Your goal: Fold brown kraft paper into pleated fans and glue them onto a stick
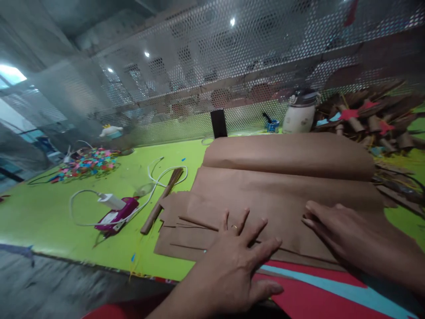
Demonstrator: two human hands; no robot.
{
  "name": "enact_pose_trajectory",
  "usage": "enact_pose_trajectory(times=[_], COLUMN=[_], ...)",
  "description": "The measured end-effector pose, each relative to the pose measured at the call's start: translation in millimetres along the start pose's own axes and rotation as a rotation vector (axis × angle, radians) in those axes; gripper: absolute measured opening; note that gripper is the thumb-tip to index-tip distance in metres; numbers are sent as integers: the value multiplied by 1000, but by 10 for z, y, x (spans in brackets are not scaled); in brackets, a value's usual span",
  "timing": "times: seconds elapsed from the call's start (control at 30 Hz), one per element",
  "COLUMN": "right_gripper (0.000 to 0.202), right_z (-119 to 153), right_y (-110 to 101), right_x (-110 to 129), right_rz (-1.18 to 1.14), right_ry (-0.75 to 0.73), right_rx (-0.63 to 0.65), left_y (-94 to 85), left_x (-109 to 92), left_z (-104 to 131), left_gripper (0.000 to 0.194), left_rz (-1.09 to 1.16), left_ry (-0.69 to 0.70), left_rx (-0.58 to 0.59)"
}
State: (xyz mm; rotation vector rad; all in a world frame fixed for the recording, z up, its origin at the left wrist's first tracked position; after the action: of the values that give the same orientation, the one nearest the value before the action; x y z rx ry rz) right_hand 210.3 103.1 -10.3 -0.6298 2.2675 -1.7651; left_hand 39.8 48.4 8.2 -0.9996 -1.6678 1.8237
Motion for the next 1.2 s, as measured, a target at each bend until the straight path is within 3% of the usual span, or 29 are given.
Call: enact_pose_trajectory(times=[0.33, 0.67, 1.2], right_gripper=[21, 19, 18], right_z=[8, -62, -58], right_y=[162, 18, 61], right_x=[-139, -85, -103], right_rz=[-9, 57, -18], right_ry=[74, 98, 125], right_rx=[80, 128, 154], left_y=[-17, 32, 84], left_x=[-16, 21, 66], left_z=[-23, -63, -70], left_gripper=[58, 57, 57], left_rz=[-27, -43, -102], left_ry=[25, 52, 91], left_rx=[-18, -27, -66])
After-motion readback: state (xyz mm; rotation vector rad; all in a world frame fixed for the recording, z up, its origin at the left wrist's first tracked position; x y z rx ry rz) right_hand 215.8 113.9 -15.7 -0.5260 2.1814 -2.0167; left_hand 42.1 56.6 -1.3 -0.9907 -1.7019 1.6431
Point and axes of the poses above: each hand's wrist, its own z-axis away from the middle knuckle, its own y-axis out of the palm, x = y × z, the point moved 7 cm from there along -z, towards the middle knuckle, and after that the axes turned 9 degrees about y, right-handed, at the moved point
